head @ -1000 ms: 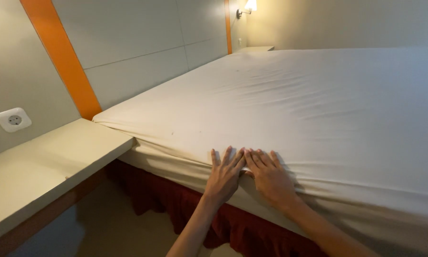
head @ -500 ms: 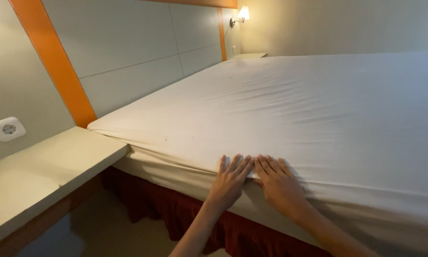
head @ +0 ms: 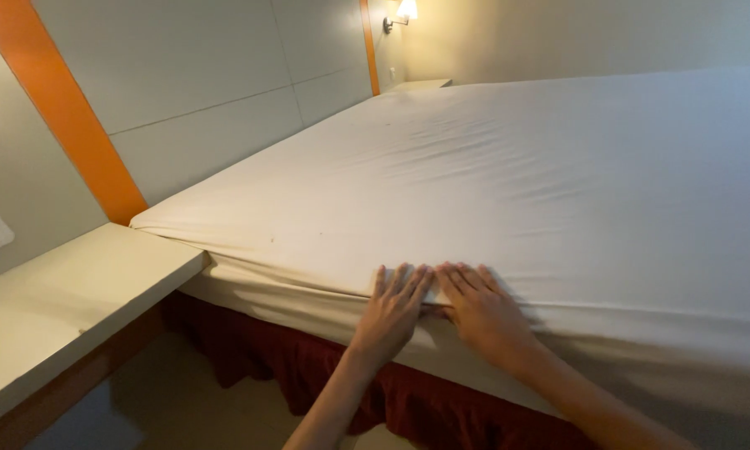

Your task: The person smooths and tucks a white fitted sheet onto a mattress, working around the corners and edges. Then the person picks up a white duvet from a chair and places it on the bed.

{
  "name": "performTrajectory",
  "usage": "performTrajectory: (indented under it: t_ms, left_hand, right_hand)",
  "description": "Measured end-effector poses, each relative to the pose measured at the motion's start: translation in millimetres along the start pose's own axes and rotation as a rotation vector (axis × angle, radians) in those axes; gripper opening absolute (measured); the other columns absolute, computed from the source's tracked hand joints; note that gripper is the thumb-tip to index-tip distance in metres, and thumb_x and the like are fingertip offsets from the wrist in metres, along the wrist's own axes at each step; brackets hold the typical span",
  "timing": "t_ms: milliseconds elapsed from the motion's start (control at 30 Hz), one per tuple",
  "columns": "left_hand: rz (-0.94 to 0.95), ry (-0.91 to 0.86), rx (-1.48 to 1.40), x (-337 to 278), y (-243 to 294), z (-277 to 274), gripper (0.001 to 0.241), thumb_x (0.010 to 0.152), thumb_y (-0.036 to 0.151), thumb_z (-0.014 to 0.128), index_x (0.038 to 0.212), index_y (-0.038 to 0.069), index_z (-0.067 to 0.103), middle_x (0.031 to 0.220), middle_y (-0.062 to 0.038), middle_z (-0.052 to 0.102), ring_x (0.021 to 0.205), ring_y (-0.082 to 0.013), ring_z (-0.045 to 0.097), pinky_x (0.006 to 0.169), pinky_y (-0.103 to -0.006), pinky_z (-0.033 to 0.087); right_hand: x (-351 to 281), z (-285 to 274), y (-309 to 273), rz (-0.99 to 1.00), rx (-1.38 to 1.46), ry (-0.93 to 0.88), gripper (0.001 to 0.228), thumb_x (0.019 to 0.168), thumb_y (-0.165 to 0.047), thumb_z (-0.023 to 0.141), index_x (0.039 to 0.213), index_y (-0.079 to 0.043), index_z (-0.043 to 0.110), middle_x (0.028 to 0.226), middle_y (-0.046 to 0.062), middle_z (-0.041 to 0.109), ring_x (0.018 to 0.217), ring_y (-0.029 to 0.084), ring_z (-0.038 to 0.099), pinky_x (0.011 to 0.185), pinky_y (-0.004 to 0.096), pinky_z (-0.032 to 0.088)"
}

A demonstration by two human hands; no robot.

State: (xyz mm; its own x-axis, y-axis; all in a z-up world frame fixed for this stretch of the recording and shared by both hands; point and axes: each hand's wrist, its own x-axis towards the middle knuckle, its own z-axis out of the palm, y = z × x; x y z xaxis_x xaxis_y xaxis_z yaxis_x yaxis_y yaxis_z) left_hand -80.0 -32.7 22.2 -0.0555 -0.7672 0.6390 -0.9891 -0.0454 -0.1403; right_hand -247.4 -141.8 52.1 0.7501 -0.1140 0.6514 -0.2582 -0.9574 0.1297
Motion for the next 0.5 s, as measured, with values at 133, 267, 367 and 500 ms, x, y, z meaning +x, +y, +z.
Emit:
performTrajectory:
  t_ms: [133, 267, 367, 500]
  left_hand:
    - [0.005, 0.000, -0.010, 6.7, 9.5, 5.1, 0.068, 0.085, -0.002, 0.054, 0.152, -0.003, 0.041, 0.155, -0.020, 0.047, 0.144, -0.0411, 0.040, 0.117, -0.0643, 0.024]
    - [-0.011, 0.032, -0.044, -1.0, 11.0, 20.4, 0.062, 0.086, -0.006, 0.051, 0.148, -0.002, 0.048, 0.154, -0.020, 0.052, 0.146, -0.0390, 0.043, 0.123, -0.0593, 0.026]
    - [-0.010, 0.048, -0.070, -0.3, 10.0, 24.1, 0.061, 0.086, -0.008, 0.049, 0.147, -0.002, 0.049, 0.153, -0.021, 0.052, 0.147, -0.0390, 0.043, 0.124, -0.0582, 0.025]
    - [0.008, 0.017, -0.100, 4.7, 10.7, 8.0, 0.062, 0.088, -0.006, 0.049, 0.149, -0.004, 0.045, 0.154, -0.022, 0.049, 0.148, -0.0395, 0.040, 0.124, -0.0580, 0.024]
  right_hand:
    - [-7.4, 11.8, 11.4, -0.017, -0.054, 0.032, 0.059, 0.086, -0.033, 0.059, 0.136, -0.002, 0.056, 0.144, 0.018, 0.060, 0.136, 0.034, 0.052, 0.107, 0.050, 0.034]
    - [-15.8, 27.1, 10.5, 0.014, -0.047, 0.004, 0.049, 0.099, -0.030, 0.055, 0.139, -0.002, 0.056, 0.142, 0.017, 0.060, 0.135, 0.029, 0.054, 0.116, 0.043, 0.036]
    - [-16.0, 24.5, 11.6, 0.006, -0.062, -0.029, 0.048, 0.100, -0.031, 0.053, 0.138, -0.001, 0.056, 0.143, 0.017, 0.059, 0.137, 0.028, 0.053, 0.118, 0.042, 0.035]
    - [-17.4, 27.2, 26.5, -0.011, 0.013, -0.081, 0.054, 0.100, -0.031, 0.053, 0.145, -0.002, 0.050, 0.147, 0.017, 0.055, 0.140, 0.027, 0.048, 0.118, 0.044, 0.031]
